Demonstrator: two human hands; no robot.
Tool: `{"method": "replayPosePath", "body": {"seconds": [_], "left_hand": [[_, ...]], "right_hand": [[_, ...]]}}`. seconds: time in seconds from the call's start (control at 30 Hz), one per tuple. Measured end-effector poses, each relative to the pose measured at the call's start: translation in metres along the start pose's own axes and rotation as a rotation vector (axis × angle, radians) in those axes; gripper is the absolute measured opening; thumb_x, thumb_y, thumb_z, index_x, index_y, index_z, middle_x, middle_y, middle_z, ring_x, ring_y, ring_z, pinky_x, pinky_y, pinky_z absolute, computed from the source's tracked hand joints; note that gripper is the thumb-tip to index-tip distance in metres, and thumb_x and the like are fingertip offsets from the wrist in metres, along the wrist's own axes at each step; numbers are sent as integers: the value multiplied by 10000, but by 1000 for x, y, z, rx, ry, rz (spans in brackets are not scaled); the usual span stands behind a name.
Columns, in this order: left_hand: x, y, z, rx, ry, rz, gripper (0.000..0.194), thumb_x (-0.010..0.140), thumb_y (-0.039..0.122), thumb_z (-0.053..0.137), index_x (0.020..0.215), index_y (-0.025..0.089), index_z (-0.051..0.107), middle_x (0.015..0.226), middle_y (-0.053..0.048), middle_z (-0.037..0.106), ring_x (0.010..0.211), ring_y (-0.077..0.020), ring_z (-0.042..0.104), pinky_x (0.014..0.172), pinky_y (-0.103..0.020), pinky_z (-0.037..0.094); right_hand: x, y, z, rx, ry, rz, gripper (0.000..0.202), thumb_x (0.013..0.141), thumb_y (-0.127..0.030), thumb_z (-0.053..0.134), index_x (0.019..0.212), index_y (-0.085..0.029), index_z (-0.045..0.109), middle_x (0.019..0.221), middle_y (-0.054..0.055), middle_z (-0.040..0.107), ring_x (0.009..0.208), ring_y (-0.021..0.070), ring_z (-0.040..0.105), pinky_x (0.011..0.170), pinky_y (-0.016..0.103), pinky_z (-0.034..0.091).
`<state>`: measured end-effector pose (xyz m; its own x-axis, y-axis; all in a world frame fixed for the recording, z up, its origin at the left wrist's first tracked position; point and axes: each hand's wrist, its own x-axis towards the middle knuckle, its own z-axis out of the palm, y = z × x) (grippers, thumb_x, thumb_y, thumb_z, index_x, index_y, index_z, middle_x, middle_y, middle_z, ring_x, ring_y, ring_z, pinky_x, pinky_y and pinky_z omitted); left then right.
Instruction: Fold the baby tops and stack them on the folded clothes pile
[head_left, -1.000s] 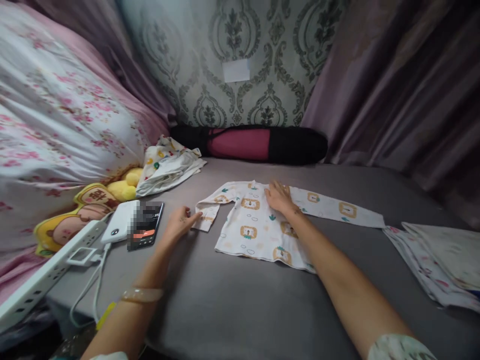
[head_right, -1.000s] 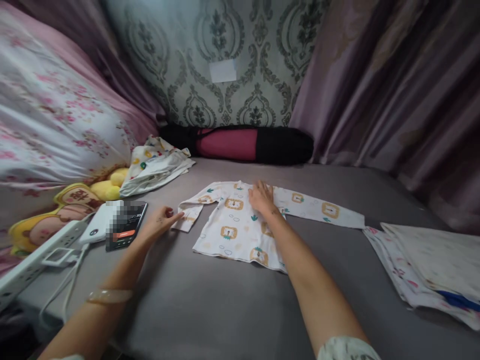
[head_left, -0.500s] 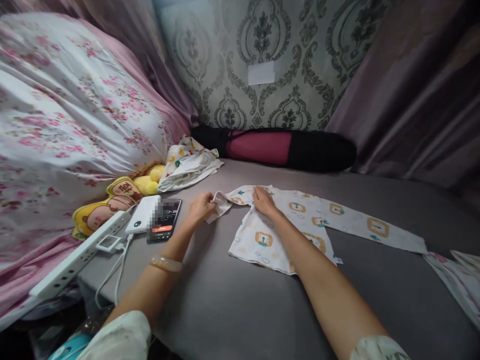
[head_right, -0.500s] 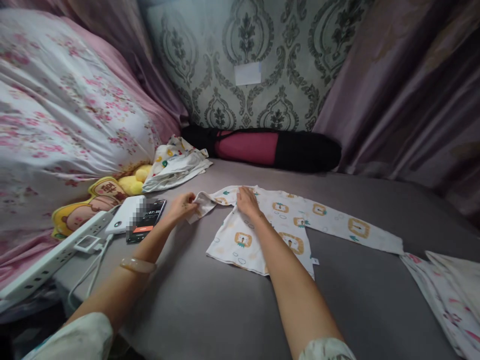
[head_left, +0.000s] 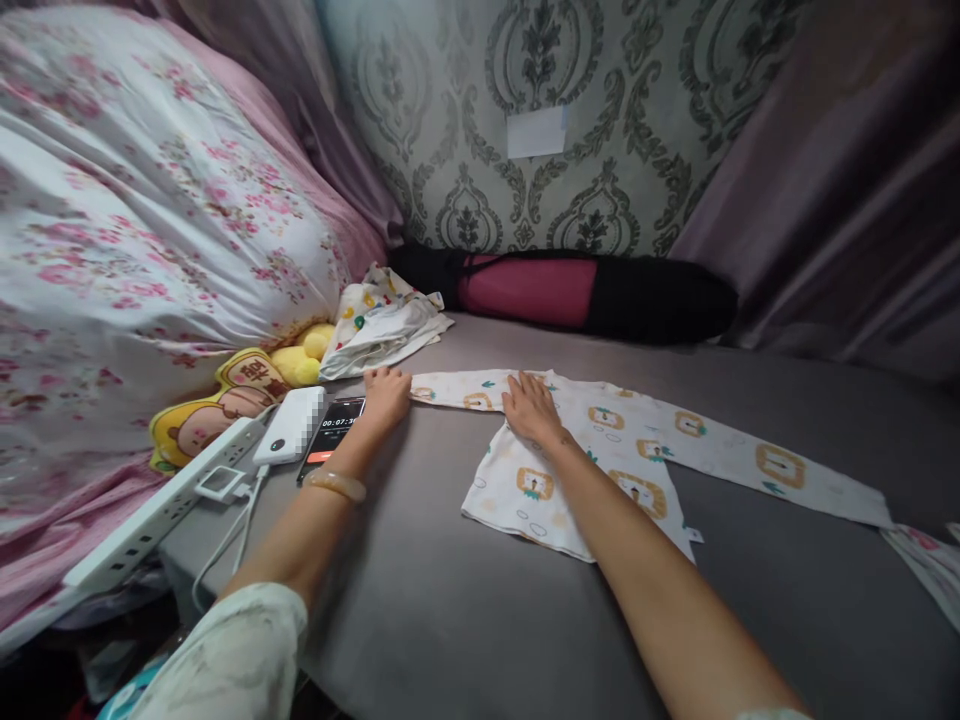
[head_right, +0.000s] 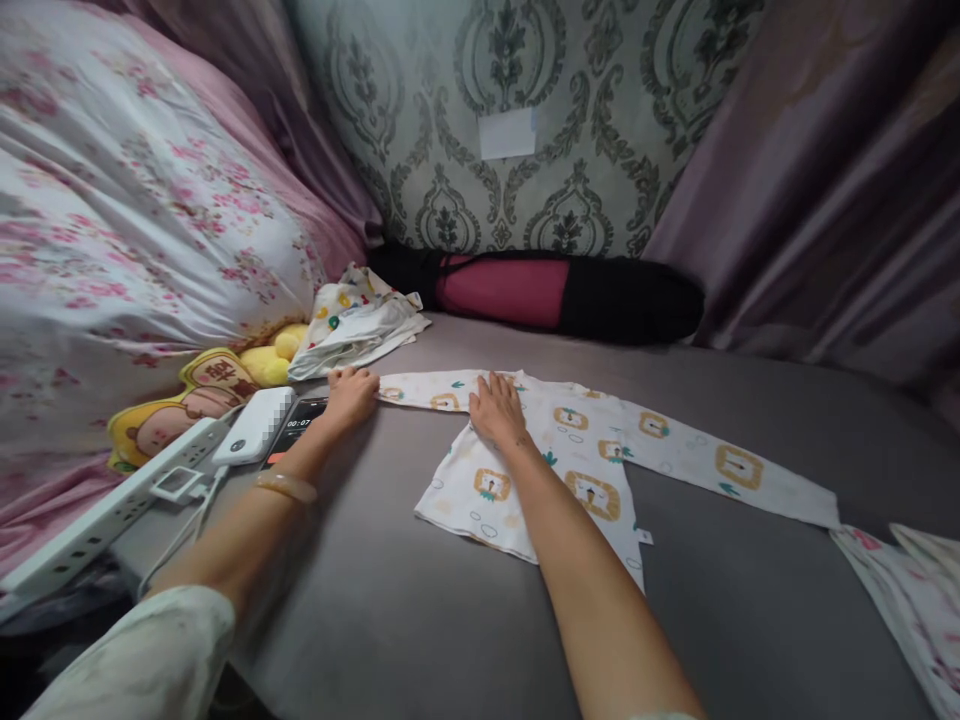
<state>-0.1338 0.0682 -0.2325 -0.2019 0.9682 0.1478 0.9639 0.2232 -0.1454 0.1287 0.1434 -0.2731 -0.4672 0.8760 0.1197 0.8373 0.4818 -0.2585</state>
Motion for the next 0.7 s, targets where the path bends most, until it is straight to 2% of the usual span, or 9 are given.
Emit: {"method": "replayPosePath", "body": {"seconds": [0.07, 0.17, 0.27, 0.37, 0.5, 0.57, 0.7], "left_hand": [[7, -5, -3, -44, -47, -95, 284, 807, 100, 428, 925, 180, 674, 1059, -147, 662, 1080, -317, 516, 885, -441, 350], [18, -9, -3, -115, -98, -230, 341, 831, 123, 410, 1080, 158, 640, 1130, -158, 652, 1074, -288, 562, 853, -372, 412], [27, -8, 3, -129, -156, -297, 366, 883, 257, 426, 1168, 115, 607, 1210, -206, 609, 1129, -302, 558, 849, -334, 448], [36, -7, 8, -126, -199, -348, 428, 863, 357, 495, 1183, 96, 608, 1259, -234, 579, 1181, -331, 538, 882, -341, 456], [47, -11, 6, -202, -297, -351, 342, 800, 265, 553, 1088, 121, 667, 1146, -197, 659, 1090, -320, 608, 848, -330, 475], [50, -13, 4, -221, -260, -356, 325, 799, 231, 535, 1081, 138, 667, 1151, -184, 660, 1086, -320, 611, 847, -341, 477], [48, -11, 4, -287, -60, -385, 348, 865, 205, 429, 1169, 131, 583, 1167, -193, 639, 1095, -310, 601, 861, -367, 475]], "right_hand": [[3, 1, -2, -3, 0, -3, 524, 974, -348, 329, 1438, -117, 408, 1517, 153, 351, 1404, 268, 270, 1140, 393, 163], [11, 4, -6, 31, -9, 14, 450, 971, -350, 333, 1356, -194, 505, 1453, 104, 445, 1327, 267, 370, 1095, 394, 251], [17, 8, -8, 76, -7, 99, 421, 987, -354, 277, 1288, -261, 556, 1398, 53, 500, 1243, 262, 437, 1034, 395, 325], [17, 9, -4, 62, 39, 112, 410, 986, -351, 296, 1306, -266, 538, 1394, 49, 498, 1225, 262, 435, 1017, 391, 333], [13, 7, 1, -10, 88, 55, 426, 982, -345, 322, 1360, -253, 493, 1417, 66, 469, 1246, 262, 403, 1037, 392, 297], [11, 6, 1, -33, 79, 53, 448, 985, -365, 311, 1392, -258, 464, 1444, 74, 440, 1260, 268, 388, 1042, 407, 283], [11, 2, -1, -65, 59, 52, 479, 986, -420, 299, 1425, -282, 431, 1479, 94, 395, 1291, 280, 359, 1049, 428, 258]]}}
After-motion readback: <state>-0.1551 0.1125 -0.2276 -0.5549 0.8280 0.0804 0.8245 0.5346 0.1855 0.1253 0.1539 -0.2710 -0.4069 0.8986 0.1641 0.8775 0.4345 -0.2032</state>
